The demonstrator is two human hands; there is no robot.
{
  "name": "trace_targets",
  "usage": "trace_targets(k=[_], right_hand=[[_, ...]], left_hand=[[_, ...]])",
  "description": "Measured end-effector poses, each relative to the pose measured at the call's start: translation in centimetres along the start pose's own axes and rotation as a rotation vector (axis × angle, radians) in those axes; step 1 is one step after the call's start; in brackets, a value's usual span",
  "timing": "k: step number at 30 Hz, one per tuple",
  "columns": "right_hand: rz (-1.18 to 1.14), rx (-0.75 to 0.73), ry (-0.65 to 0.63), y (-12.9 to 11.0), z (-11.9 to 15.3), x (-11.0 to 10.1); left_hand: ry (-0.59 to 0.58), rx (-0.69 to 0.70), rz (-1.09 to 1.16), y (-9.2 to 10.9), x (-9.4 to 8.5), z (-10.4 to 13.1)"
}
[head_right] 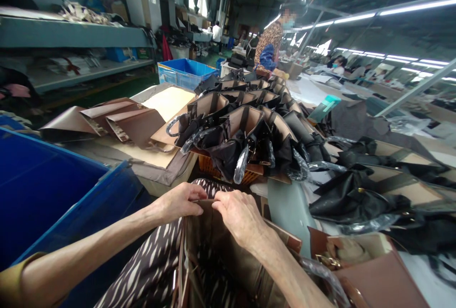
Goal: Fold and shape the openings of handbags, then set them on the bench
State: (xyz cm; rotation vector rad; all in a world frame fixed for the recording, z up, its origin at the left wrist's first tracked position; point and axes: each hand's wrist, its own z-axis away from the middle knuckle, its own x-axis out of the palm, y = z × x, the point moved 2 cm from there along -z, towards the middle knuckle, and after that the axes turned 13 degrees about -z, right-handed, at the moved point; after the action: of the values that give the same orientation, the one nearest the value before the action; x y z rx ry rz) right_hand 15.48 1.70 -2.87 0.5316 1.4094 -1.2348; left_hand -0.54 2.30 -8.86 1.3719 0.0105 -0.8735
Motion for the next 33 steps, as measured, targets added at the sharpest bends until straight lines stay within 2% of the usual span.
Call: trace_targets(k=[5, 9, 17, 19, 23, 25, 29, 33], right_hand=[[-0.056, -0.079, -0.025, -1.4, -0.6, 0.1], [-0.159, -0.108, -0.103, -2.2, -1.3, 0.0], [-0.322, -0.147, -0.272, -1.9, -2.5, -0.2], [-0.259, -0.151, -0.257, -2.0, -2.6, 0.1], [0.003, -0.056, -0.135, -2.6, -2.2, 1.0], [0.043, -0.066, -0.123, -2.8, -1.9, 1.1], [0.005, -0.249, -0.195, -3.1, -1.7, 0.5], [-0.004, -0.298, -0.297, -2.9, -1.9, -0.1]], left_hand=[[0.068, -0.017, -0.125, 0.8, -0.2, 0.3], [0.171, -0.005, -0.165, 1.0, -0.2, 0.5], [0.24, -0.019, -0.175, 1.0, 0.1, 0.9], [0.248, -0.03, -0.167, 1.3, 0.0, 1.1], [0.275, -0.046, -0.162, 1.4, -0.1, 1.2], [0.277, -0.058, -0.169, 1.4, -0.2, 1.1], [0.268, -0.056, -0.189, 1.7, -0.2, 1.1], [0.245, -0.047, -0.163, 2.3, -0.2, 1.6]])
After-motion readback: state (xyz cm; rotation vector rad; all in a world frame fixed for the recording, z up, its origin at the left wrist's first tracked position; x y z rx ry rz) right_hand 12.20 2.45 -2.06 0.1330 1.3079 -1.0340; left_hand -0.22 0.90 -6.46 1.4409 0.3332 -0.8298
